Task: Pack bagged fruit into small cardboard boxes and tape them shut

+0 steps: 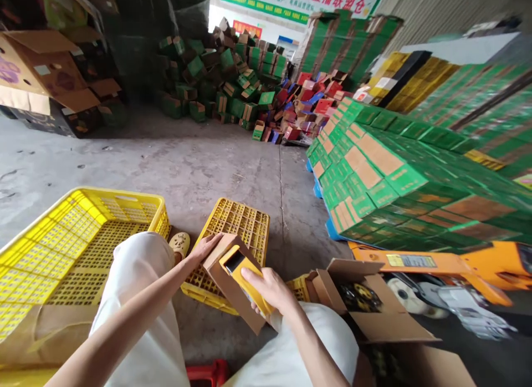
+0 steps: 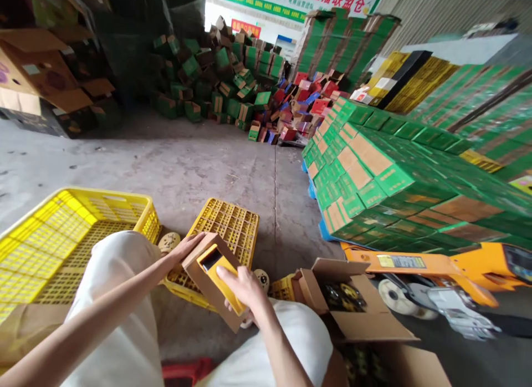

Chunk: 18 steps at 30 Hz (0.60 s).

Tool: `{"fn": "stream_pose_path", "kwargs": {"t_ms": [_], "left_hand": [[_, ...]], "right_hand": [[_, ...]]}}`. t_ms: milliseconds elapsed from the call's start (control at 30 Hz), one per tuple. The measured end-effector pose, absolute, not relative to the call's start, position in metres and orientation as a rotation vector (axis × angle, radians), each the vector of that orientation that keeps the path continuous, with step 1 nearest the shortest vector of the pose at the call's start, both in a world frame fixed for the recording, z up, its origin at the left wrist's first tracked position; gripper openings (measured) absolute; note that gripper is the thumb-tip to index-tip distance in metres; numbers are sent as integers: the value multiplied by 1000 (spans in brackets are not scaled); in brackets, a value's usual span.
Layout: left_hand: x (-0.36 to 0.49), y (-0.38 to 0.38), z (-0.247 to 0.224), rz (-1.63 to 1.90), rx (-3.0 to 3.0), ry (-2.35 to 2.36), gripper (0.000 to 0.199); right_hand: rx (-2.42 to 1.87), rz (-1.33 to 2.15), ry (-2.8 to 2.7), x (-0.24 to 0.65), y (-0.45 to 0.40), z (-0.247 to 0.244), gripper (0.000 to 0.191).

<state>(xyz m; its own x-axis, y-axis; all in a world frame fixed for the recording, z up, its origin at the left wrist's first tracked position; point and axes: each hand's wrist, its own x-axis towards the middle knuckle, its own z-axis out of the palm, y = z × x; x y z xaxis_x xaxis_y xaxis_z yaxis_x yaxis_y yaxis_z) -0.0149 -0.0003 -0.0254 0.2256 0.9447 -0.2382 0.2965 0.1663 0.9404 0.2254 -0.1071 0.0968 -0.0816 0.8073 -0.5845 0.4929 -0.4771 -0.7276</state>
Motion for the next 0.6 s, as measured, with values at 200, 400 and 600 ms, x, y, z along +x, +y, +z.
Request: {"fn": "stream_pose_path", "kwargs": {"t_ms": [200,400,600], "left_hand": [[-50,6,-52,756,1252,1301,71],[-51,11,-80,768,1170,1181,76],[-42,18,-98,788,1198,1201,64]], "right_hand": [[-2087,1596,-1495,161,-25,63,55],[-2187,1631,-1552,156,1,54,53],[-2205,1675,-1534,163,-5,55,54]]}}
